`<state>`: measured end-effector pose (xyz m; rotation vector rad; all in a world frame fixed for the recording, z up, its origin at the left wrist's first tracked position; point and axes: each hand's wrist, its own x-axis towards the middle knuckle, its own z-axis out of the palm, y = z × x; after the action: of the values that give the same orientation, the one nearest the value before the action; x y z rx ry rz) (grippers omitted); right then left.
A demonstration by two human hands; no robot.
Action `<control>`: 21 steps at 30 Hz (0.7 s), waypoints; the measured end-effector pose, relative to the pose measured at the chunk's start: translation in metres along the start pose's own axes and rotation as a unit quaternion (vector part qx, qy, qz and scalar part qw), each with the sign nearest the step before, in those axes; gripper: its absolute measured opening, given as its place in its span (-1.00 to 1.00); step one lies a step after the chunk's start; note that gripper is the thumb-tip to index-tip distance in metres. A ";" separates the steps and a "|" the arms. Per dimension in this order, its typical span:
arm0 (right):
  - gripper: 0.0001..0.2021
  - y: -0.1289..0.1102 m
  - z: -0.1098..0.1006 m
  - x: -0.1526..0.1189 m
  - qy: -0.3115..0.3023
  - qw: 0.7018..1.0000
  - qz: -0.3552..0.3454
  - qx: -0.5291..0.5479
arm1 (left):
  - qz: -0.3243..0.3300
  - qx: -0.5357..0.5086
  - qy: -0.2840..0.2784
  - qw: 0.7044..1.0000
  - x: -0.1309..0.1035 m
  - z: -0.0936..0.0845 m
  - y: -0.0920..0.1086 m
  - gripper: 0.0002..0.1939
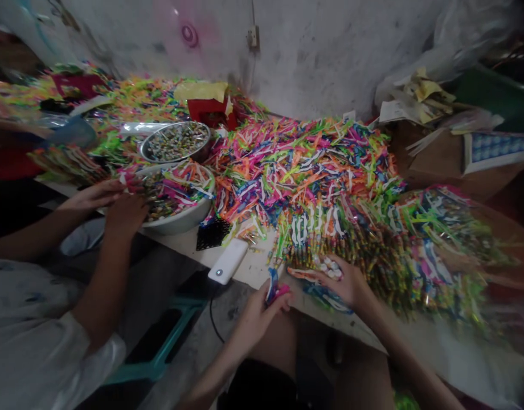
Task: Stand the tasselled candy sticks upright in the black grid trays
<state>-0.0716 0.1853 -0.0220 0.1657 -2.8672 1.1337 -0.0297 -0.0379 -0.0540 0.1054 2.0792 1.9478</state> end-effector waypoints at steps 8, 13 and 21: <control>-0.69 -0.046 -0.040 -0.068 -0.074 0.991 -0.082 0.073 | 0.222 0.212 -0.051 0.950 -0.012 0.010 0.042 -0.76; -0.71 -0.045 -0.051 -0.090 -0.057 0.990 -0.102 0.082 | 0.415 0.314 -0.067 0.851 -0.019 0.014 0.061 -0.70; -0.73 -0.049 -0.075 -0.106 -0.097 0.985 -0.056 0.134 | 0.533 0.422 -0.043 0.732 -0.022 0.021 0.079 -0.72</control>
<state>0.0405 0.2092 0.0562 0.4676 -2.8067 1.5550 -0.0146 -0.0160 0.0261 1.8702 2.9409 0.9911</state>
